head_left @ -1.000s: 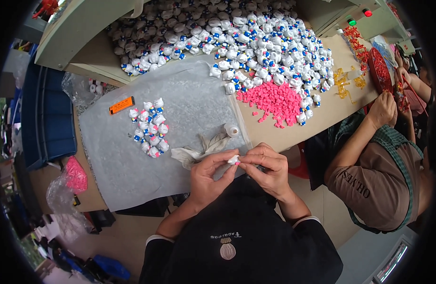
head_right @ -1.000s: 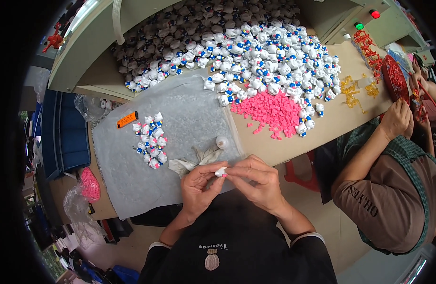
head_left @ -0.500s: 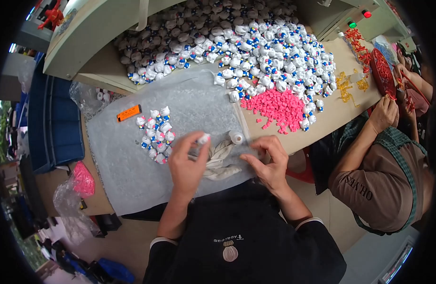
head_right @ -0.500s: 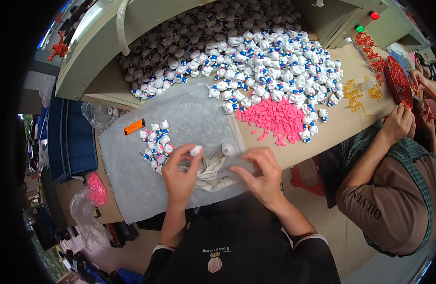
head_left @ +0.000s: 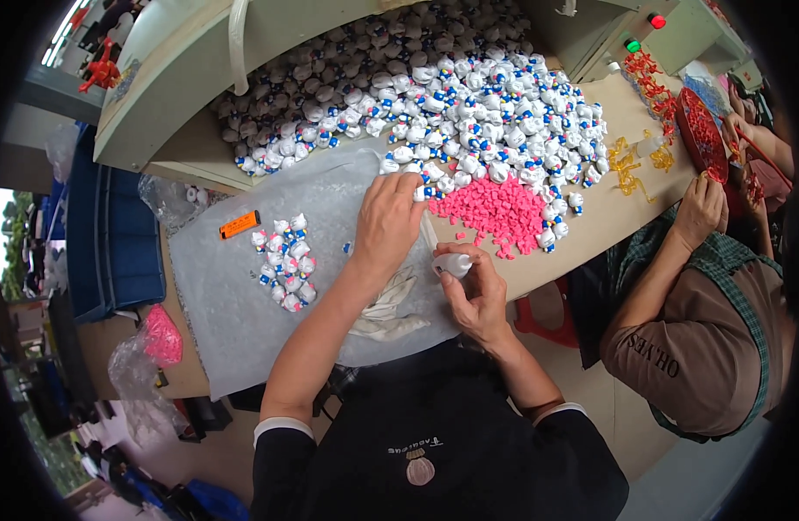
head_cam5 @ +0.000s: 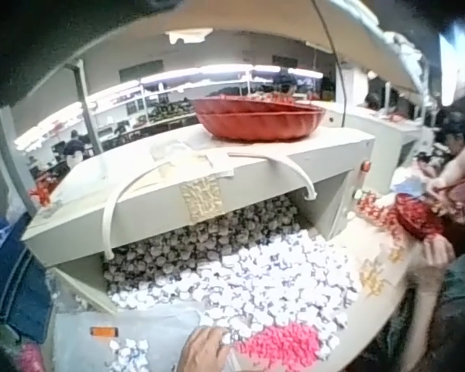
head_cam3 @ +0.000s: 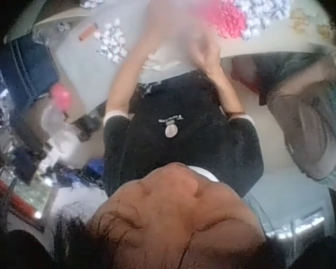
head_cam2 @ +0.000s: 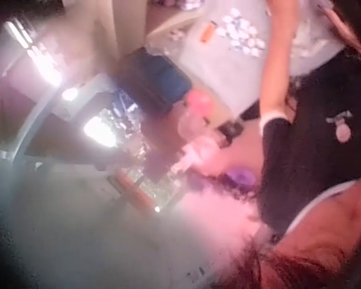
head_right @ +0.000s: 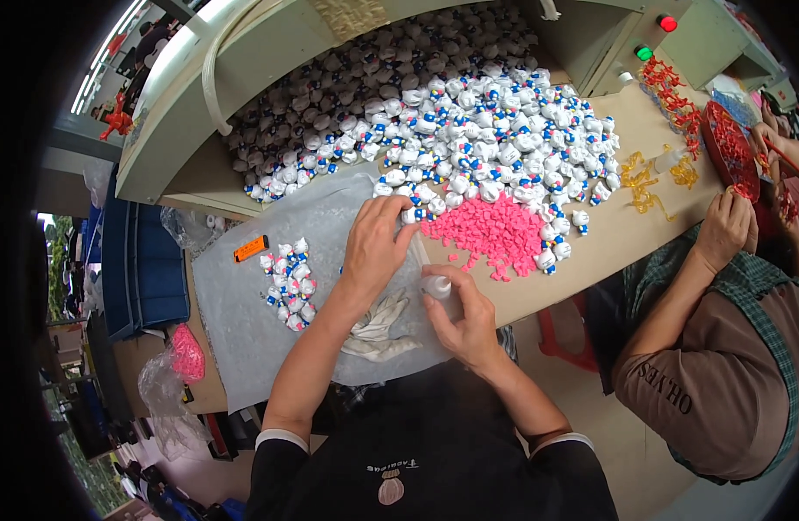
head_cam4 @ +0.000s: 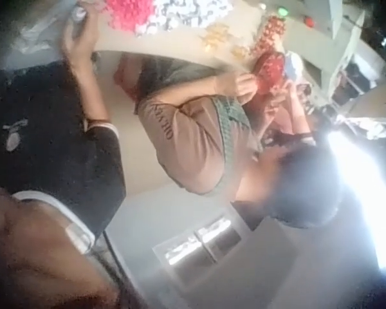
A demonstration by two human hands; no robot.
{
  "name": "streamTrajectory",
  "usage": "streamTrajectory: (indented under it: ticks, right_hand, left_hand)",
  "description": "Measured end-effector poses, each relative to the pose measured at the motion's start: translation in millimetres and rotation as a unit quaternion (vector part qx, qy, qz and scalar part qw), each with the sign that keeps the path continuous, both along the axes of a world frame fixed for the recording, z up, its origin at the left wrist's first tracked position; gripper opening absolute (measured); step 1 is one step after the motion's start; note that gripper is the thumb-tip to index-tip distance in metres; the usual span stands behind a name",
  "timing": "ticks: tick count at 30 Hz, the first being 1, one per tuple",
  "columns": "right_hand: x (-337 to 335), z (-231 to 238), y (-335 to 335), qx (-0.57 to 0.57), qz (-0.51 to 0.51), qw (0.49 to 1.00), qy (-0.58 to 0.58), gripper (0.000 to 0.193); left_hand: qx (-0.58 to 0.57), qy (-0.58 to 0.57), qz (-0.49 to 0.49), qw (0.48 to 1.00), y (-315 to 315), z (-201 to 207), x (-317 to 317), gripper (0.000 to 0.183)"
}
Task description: The person assembles small figurines by applying glue from a bottle onto the figurine heads, attaching small bows onto them by hand, and placing the assembled figurines onto a sheet.
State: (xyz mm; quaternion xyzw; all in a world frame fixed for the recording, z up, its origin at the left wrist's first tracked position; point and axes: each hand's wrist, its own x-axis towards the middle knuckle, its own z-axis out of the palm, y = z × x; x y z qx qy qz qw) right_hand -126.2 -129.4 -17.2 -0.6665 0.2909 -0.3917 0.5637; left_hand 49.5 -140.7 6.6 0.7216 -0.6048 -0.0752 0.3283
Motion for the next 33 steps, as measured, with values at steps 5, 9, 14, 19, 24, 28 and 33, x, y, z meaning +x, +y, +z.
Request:
streamTrajectory:
  ticks: [5, 9, 14, 19, 24, 28, 33]
  right_hand:
    - [-3.4, 4.7, -2.5, -0.011, -0.089, 0.996, -0.013, 0.034]
    - [-3.5, 5.2, -7.8, -0.047, -0.128, 0.99, -0.024, 0.036]
    - [3.2, 17.3, 1.8, -0.119, -0.047, 0.992, 0.0, 0.039]
    - [-6.8, 29.2, 17.4, 0.002, -0.081, 0.996, -0.035, 0.036]
    - [-21.9, 46.4, 10.0, -0.167, 0.004, 0.985, 0.034, 0.037]
    - [-19.4, 50.3, 13.0, -0.163, 0.02, 0.986, 0.038, 0.038]
    - [-18.4, 48.5, 12.4, -0.168, 0.027, 0.985, 0.035, 0.037]
  left_hand:
    - [-0.028, 0.079, -0.007, 0.996, 10.2, 0.2, 2.4, 0.026]
    - [0.022, 0.36, -0.055, 0.931, 50.2, 33.0, -9.7, 0.036]
    - [0.063, 0.632, -0.045, 0.771, 98.3, 30.0, -22.9, 0.038]
    - [0.032, 0.737, -0.002, 0.675, 123.2, 13.6, -21.0, 0.038]
    - [-0.061, 0.632, 0.035, 0.772, 128.6, 3.2, -28.9, 0.032]
    - [-0.076, 0.659, 0.022, 0.748, 130.0, 4.3, -29.0, 0.032]
    - [-0.071, 0.641, 0.002, 0.764, 130.3, -0.2, -27.9, 0.031]
